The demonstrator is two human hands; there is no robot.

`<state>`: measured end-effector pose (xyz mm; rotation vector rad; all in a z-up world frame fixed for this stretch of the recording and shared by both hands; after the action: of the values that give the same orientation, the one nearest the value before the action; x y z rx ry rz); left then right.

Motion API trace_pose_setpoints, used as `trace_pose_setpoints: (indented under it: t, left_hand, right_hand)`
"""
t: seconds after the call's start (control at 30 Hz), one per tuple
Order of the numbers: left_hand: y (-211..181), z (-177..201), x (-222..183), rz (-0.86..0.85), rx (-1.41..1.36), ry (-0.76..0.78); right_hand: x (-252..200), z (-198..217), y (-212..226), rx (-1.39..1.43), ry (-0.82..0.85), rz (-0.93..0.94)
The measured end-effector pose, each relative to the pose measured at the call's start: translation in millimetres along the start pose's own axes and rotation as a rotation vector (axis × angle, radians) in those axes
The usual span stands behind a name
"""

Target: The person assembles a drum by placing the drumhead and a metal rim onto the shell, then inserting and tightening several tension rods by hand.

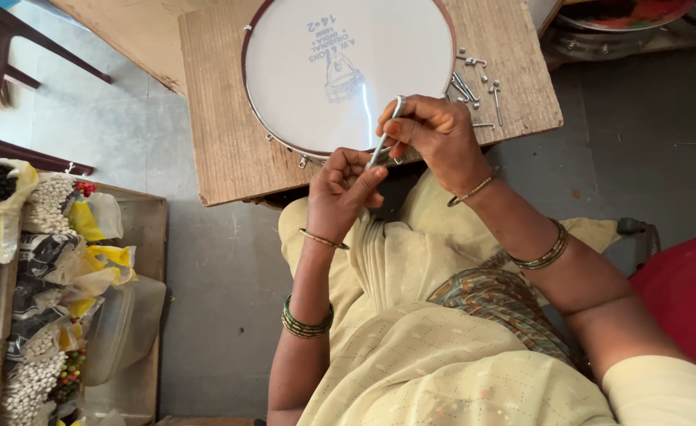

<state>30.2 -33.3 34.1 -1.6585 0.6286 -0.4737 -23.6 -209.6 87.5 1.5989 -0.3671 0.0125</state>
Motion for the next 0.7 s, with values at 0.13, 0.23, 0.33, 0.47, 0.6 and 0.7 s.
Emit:
trace_pose_setpoints:
  t: [0.13,0.23,0.33,0.47,0.6,0.7]
  left_hand:
    - [3.8,0.0,0.3,0.072,-0.149,0.085]
    - [15.0,-0.9,-9.9,0.214,-0.592,0.343]
    - [24.8,-0.5,-21.8,0.243,-0.868,0.596]
    - [33.0,-7.5,-39.5,0.319,-1.099,0.857]
    - [31.1,-6.0,-37.1,0.269,-0.943,0.597]
    - [23.5,-1.3,-22.2,0.257,-0.583,0.273]
  right_hand:
    - [4.6,0.4,6.0,0.017,0.037,0.036]
    - [0.1,1.3,4.8,0.183,0.141,-0.004]
    - [-8.9,-2.5,-1.5,0.241,0.251,-0.046]
    - [-20.2,-9.8,-10.4,0.404,0.381,-0.072]
    - [-17.8,-8.9,-15.4,0.360,0.270,-0.091]
    - [-11.8,-1.4,-20.6,0.223,0.088,-0.128]
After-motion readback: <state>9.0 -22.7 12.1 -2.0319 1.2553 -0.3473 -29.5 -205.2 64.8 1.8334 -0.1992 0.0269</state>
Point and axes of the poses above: each hand's wrist, its own x-axis towards the middle knuckle, its own z-axis out of the back of the hand, y = z × x, the point moved 3 cm from there along x, towards the middle knuckle, and after that the axes turned 1 degree about -x, right-handed, at the moved point
